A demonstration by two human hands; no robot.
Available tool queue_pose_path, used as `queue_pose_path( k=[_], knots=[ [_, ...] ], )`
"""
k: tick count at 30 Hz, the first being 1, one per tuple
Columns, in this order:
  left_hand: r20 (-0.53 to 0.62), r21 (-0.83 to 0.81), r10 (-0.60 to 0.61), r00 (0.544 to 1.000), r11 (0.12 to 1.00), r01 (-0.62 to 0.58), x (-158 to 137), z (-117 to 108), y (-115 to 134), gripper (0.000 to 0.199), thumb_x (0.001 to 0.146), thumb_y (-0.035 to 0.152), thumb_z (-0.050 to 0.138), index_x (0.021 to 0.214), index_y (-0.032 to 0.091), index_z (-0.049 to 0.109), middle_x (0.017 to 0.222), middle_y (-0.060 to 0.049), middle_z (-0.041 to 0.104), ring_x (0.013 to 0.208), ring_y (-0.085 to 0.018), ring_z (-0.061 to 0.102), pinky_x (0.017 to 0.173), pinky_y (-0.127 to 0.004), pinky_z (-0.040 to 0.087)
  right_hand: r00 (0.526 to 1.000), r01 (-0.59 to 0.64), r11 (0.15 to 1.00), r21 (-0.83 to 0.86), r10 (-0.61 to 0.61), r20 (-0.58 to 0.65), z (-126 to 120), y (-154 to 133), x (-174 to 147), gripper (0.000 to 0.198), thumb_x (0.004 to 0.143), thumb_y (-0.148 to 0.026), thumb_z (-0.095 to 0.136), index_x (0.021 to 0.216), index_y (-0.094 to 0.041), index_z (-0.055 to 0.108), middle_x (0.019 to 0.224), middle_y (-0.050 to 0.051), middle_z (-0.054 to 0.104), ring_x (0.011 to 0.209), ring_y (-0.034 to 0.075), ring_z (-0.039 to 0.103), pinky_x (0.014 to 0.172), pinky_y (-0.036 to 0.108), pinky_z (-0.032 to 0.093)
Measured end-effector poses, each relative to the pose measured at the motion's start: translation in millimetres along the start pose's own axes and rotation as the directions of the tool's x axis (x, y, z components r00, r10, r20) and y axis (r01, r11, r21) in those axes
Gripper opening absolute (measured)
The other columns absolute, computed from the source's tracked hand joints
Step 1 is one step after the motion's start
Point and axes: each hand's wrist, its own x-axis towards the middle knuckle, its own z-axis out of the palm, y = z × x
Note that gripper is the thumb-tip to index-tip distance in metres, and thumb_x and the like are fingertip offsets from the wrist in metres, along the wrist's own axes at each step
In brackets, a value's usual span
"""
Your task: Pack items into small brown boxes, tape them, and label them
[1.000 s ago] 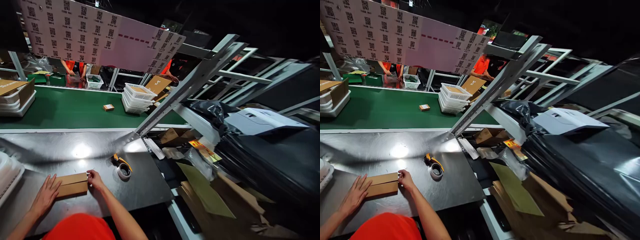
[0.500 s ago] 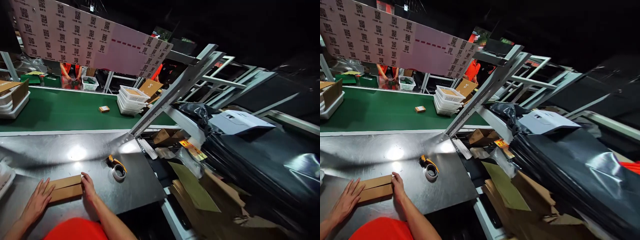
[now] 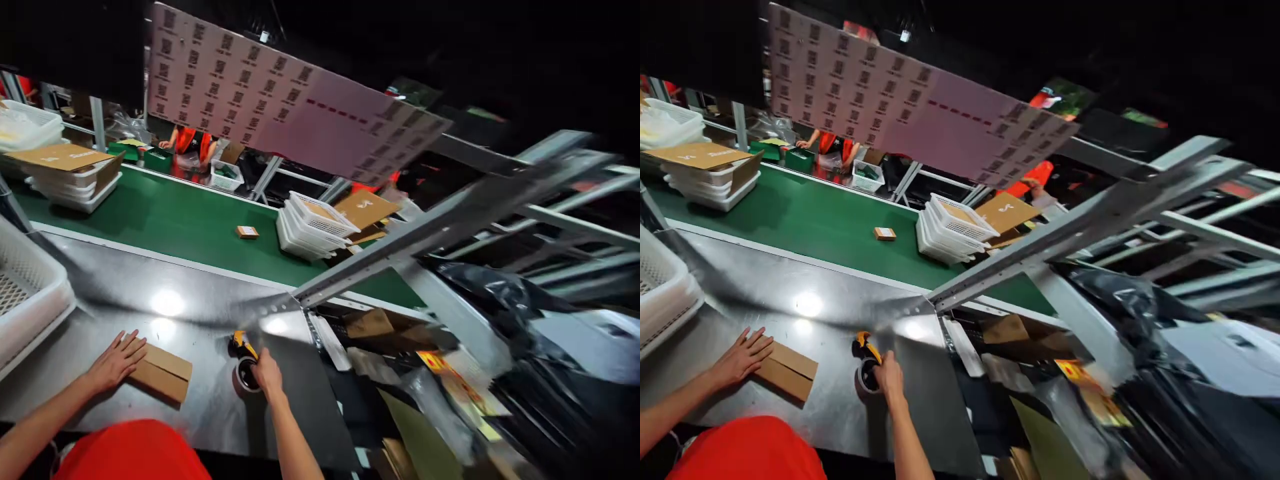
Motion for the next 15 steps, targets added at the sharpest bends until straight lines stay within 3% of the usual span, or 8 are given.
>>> queue_pose_path(
  k=[3,6,7,9,11,12,14,15],
  knots=[
    [0.002,-0.035,-0.087,0.996,0.996,0.087,-1.9,6.0,16.5,0.057,0.107,0.019,0.056,0.161,0.038,0.063,0.171,-0.002,0.06,0.166,-0.037,0.044,0.136,-0.067,0.033,0.988,0.072,0.997,0.009,-0.073,0.135,10.4,-16.1,-23.4,0.026,0.066,-0.014,0.066,0.077,-0.031,0.049,0.062,0.0,0.06,0.06,0.025,0.061,0.067,0.041,0.042],
    [-0.05,-0.069,-0.176,0.983,0.983,0.173,-7.7,16.7,27.9,0.06,0.107,0.013,0.052,0.161,0.037,0.063,0.171,-0.003,0.06,0.166,-0.036,0.044,0.134,-0.066,0.036,0.936,0.232,0.965,0.12,-0.255,0.244,35.3,-45.5,-58.2,0.025,0.073,-0.022,0.064,0.096,-0.029,0.055,0.097,0.005,0.075,0.081,0.025,0.069,0.08,0.039,0.053],
    [-0.052,-0.086,-0.195,0.979,0.978,0.19,-8.5,18.3,30.1,0.06,0.107,0.013,0.05,0.161,0.036,0.063,0.172,-0.003,0.059,0.167,-0.035,0.043,0.134,-0.066,0.037,0.894,0.315,0.93,0.187,-0.357,0.271,47.5,-56.7,-70.5,0.028,0.075,-0.024,0.063,0.102,-0.028,0.057,0.112,0.007,0.075,0.091,0.026,0.07,0.087,0.039,0.055],
    [-0.039,-0.136,-0.205,0.978,0.971,0.199,-8.3,16.8,32.9,0.06,0.107,0.012,0.049,0.162,0.033,0.062,0.173,-0.004,0.058,0.169,-0.035,0.04,0.135,-0.066,0.038,0.751,0.501,0.81,0.305,-0.582,0.311,75.6,-77.3,-92.6,0.034,0.075,-0.022,0.064,0.109,-0.027,0.058,0.13,0.011,0.07,0.105,0.027,0.069,0.096,0.04,0.056],
    [-0.038,-0.212,-0.206,0.978,0.958,0.194,-6.9,9.6,35.7,0.061,0.105,0.011,0.049,0.161,0.03,0.064,0.172,-0.006,0.058,0.169,-0.035,0.041,0.134,-0.066,0.039,0.589,0.644,0.684,0.342,-0.729,0.348,103.0,-91.0,-107.7,0.038,0.071,-0.017,0.063,0.108,-0.027,0.059,0.129,0.011,0.069,0.106,0.027,0.068,0.095,0.04,0.056],
    [-0.05,-0.261,-0.222,0.974,0.944,0.202,-6.7,4.9,38.2,0.059,0.103,0.011,0.05,0.157,0.029,0.068,0.17,-0.007,0.061,0.168,-0.035,0.042,0.135,-0.068,0.038,0.54,0.686,0.65,0.328,-0.757,0.368,114.4,-94.0,-112.2,0.039,0.069,-0.015,0.062,0.106,-0.027,0.059,0.126,0.01,0.07,0.104,0.027,0.068,0.093,0.04,0.056],
    [-0.092,-0.415,-0.365,0.926,0.86,0.298,-7.6,-4.1,46.8,0.052,0.102,0.013,0.05,0.145,0.025,0.077,0.166,-0.01,0.065,0.166,-0.034,0.045,0.137,-0.068,0.033,0.506,0.726,0.623,0.291,-0.771,0.387,130.2,-91.7,-115.9,0.042,0.066,-0.013,0.058,0.106,-0.027,0.057,0.121,0.01,0.07,0.102,0.028,0.069,0.091,0.041,0.057],
    [-0.096,-0.519,-0.499,0.861,0.764,0.384,-8.2,-7.5,53.0,0.048,0.103,0.016,0.049,0.139,0.023,0.079,0.164,-0.012,0.067,0.165,-0.033,0.047,0.139,-0.065,0.032,0.509,0.73,0.624,0.279,-0.768,0.387,135.0,-87.0,-115.9,0.044,0.066,-0.012,0.056,0.107,-0.027,0.056,0.121,0.011,0.07,0.102,0.028,0.069,0.091,0.042,0.058]
  ],
)
